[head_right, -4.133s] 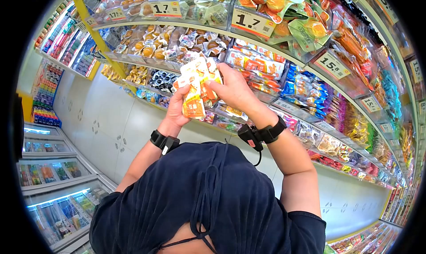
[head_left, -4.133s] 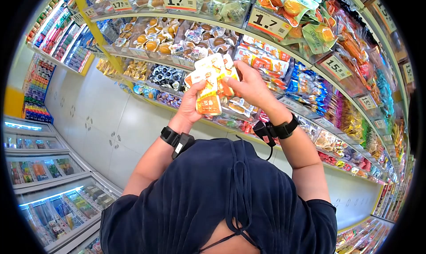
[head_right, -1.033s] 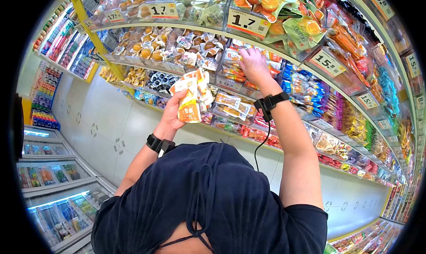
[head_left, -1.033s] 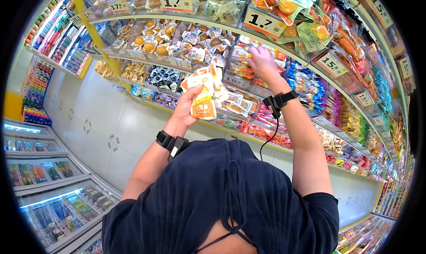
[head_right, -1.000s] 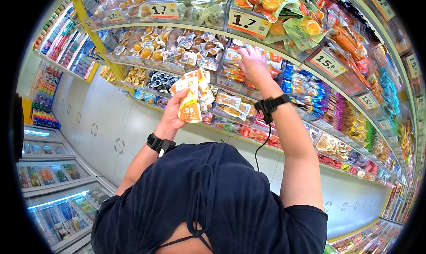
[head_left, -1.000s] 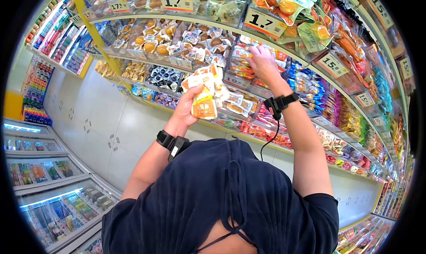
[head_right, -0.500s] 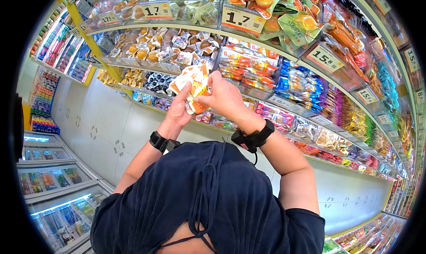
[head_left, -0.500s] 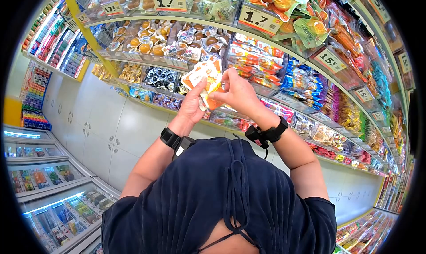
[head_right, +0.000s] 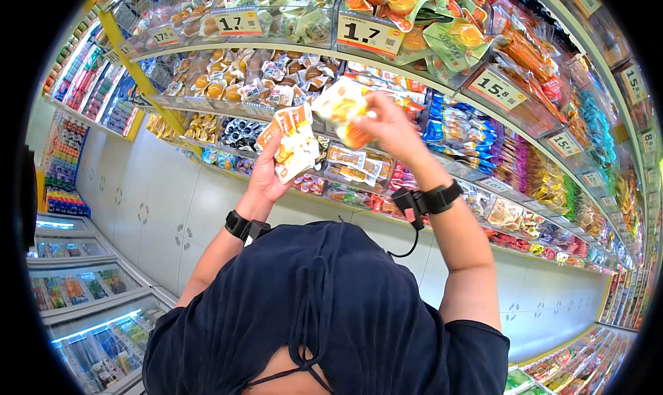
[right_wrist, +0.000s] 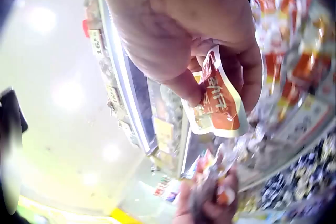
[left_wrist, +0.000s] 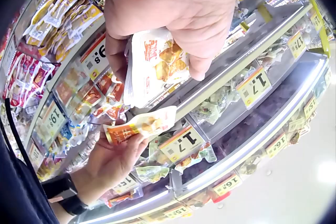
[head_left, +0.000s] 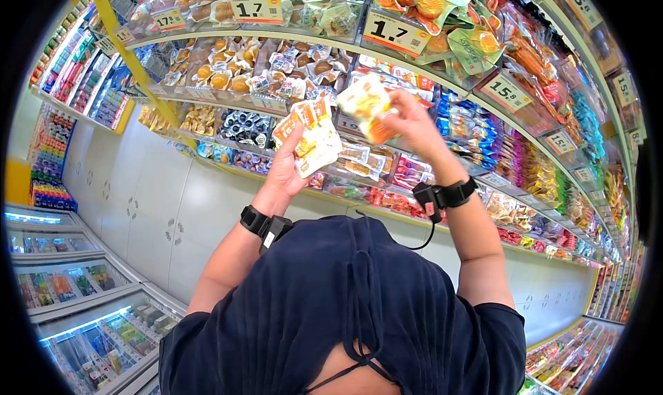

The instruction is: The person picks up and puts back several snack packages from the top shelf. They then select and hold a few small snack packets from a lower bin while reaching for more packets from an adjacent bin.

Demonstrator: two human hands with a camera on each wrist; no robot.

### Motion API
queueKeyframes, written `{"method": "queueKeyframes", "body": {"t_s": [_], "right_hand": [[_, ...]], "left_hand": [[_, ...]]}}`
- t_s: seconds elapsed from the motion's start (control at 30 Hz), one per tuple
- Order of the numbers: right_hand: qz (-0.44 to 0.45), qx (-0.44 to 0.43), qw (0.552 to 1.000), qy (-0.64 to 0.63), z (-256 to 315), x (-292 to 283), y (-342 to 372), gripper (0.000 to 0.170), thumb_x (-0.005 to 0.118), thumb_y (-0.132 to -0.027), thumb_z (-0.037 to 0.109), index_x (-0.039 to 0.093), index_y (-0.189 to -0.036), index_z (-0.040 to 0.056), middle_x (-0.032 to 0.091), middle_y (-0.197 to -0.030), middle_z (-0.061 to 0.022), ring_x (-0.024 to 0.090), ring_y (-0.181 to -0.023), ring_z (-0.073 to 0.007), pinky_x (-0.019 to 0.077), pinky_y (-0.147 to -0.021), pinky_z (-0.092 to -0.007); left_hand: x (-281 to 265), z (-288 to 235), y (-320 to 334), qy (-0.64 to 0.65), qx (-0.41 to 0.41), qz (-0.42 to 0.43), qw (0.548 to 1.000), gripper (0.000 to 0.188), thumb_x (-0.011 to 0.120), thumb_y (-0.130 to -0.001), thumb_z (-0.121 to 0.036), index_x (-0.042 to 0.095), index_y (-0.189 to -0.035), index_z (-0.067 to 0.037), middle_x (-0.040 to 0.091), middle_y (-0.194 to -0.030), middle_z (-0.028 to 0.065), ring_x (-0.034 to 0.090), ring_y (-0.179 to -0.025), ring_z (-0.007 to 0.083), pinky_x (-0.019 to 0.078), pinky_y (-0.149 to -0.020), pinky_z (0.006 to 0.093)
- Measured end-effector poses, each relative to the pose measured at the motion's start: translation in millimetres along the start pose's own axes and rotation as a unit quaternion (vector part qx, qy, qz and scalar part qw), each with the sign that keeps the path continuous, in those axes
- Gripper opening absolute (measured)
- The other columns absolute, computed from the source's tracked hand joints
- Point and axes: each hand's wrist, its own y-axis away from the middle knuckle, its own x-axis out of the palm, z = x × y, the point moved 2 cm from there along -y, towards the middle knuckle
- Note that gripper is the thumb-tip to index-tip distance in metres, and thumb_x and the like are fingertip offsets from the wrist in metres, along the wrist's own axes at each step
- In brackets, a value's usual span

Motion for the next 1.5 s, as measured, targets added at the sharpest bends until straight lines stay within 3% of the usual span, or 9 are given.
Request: {"method": "queueKeyframes", "body": {"t_s": [0.1, 0.2, 0.3, 0.7, 0.9, 1.0, 1.3, 1.4, 1.5], "right_hand": [[-0.107, -0.026, 0.939, 0.326, 6, -47, 6, 0.034, 0.061, -0.087, 0.011, 0.051, -0.119, 0.0031, 0.064, -0.096, -0.0129, 0.064, -0.085, -0.0215, 0.0505, -0.077, -0.0321], [-0.13, -0.067, 0.865, 0.479, 3, -80, 4, 0.036, 0.059, -0.083, 0.011, 0.053, -0.118, 0.0063, 0.064, -0.095, -0.0224, 0.062, -0.086, -0.0373, 0.0494, -0.075, -0.0412], [-0.104, -0.191, 0.839, 0.498, -10, -92, -7, 0.035, 0.059, -0.082, 0.012, 0.055, -0.117, 0.0077, 0.063, -0.098, -0.0214, 0.061, -0.088, -0.0384, 0.0488, -0.075, -0.0436], [-0.065, -0.108, 0.84, 0.528, -40, -103, -40, 0.035, 0.061, -0.081, 0.015, 0.057, -0.115, 0.0112, 0.064, -0.098, -0.0167, 0.061, -0.092, -0.0343, 0.0494, -0.078, -0.0425], [-0.102, -0.186, 0.741, 0.638, -37, -95, -35, 0.034, 0.061, -0.08, 0.012, 0.054, -0.114, 0.0102, 0.063, -0.103, -0.0144, 0.06, -0.094, -0.0345, 0.0494, -0.078, -0.042], [-0.103, -0.17, 0.768, 0.608, -39, -97, -36, 0.034, 0.063, -0.079, 0.011, 0.055, -0.112, 0.0095, 0.063, -0.099, -0.0141, 0.06, -0.09, -0.0351, 0.0493, -0.078, -0.0422], [-0.099, -0.156, 0.715, 0.674, -42, -87, -26, 0.035, 0.065, -0.078, 0.012, 0.055, -0.111, 0.0072, 0.061, -0.103, -0.0125, 0.056, -0.102, -0.0309, 0.0449, -0.087, -0.0402], [-0.13, -0.196, 0.717, 0.656, -19, -68, -18, 0.031, 0.066, -0.08, 0.015, 0.055, -0.108, 0.0062, 0.061, -0.098, -0.0116, 0.059, -0.093, -0.0267, 0.0469, -0.081, -0.0373], [-0.024, -0.065, 0.927, 0.369, 14, -18, -5, 0.029, 0.068, -0.082, 0.021, 0.054, -0.102, 0.0049, 0.059, -0.091, -0.0098, 0.058, -0.083, -0.0203, 0.0467, -0.072, -0.0335]], "left_hand": [[-7, -3, 2, -0.003, -0.002, -0.016, 1.0, 0.048, 0.058, -0.092, -0.035, 0.048, -0.128, -0.004, 0.06, -0.12, 0.0131, 0.062, -0.105, 0.0264, 0.0532, -0.089, 0.0422], [-9, -3, 2, 0.0, 0.003, -0.011, 1.0, 0.048, 0.058, -0.092, -0.034, 0.048, -0.128, -0.004, 0.06, -0.121, 0.0135, 0.062, -0.105, 0.0267, 0.0536, -0.088, 0.0425], [-5, -2, 3, -0.005, 0.006, -0.004, 1.0, 0.048, 0.057, -0.092, -0.033, 0.048, -0.129, -0.004, 0.06, -0.121, 0.014, 0.062, -0.105, 0.027, 0.0541, -0.087, 0.0424], [-2, 1, 6, -0.002, -0.022, 0.007, 1.0, 0.045, 0.056, -0.093, -0.03, 0.047, -0.129, -0.003, 0.06, -0.12, 0.0151, 0.062, -0.105, 0.0273, 0.0547, -0.086, 0.0424], [1, 0, 6, -0.01, -0.013, 0.003, 1.0, 0.044, 0.056, -0.093, -0.029, 0.048, -0.128, -0.003, 0.06, -0.119, 0.0146, 0.063, -0.103, 0.0271, 0.0552, -0.085, 0.0418], [2, 1, 6, -0.01, -0.018, 0.001, 1.0, 0.044, 0.056, -0.093, -0.029, 0.048, -0.128, -0.003, 0.06, -0.119, 0.0145, 0.063, -0.103, 0.0272, 0.0552, -0.085, 0.0418], [8, 7, 0, 0.001, -0.036, 0.013, 0.999, 0.043, 0.057, -0.093, -0.028, 0.048, -0.127, -0.003, 0.06, -0.119, 0.015, 0.063, -0.104, 0.0273, 0.0544, -0.087, 0.0419], [-1, 4, -4, -0.002, -0.058, 0.035, 0.998, 0.043, 0.057, -0.093, -0.027, 0.048, -0.127, -0.003, 0.06, -0.12, 0.0152, 0.063, -0.104, 0.027, 0.0538, -0.088, 0.042], [9, 11, -5, -0.02, -0.033, 0.007, 0.999, 0.041, 0.058, -0.093, -0.026, 0.05, -0.126, -0.004, 0.061, -0.118, 0.0135, 0.063, -0.102, 0.0242, 0.0552, -0.085, 0.0399]]}}
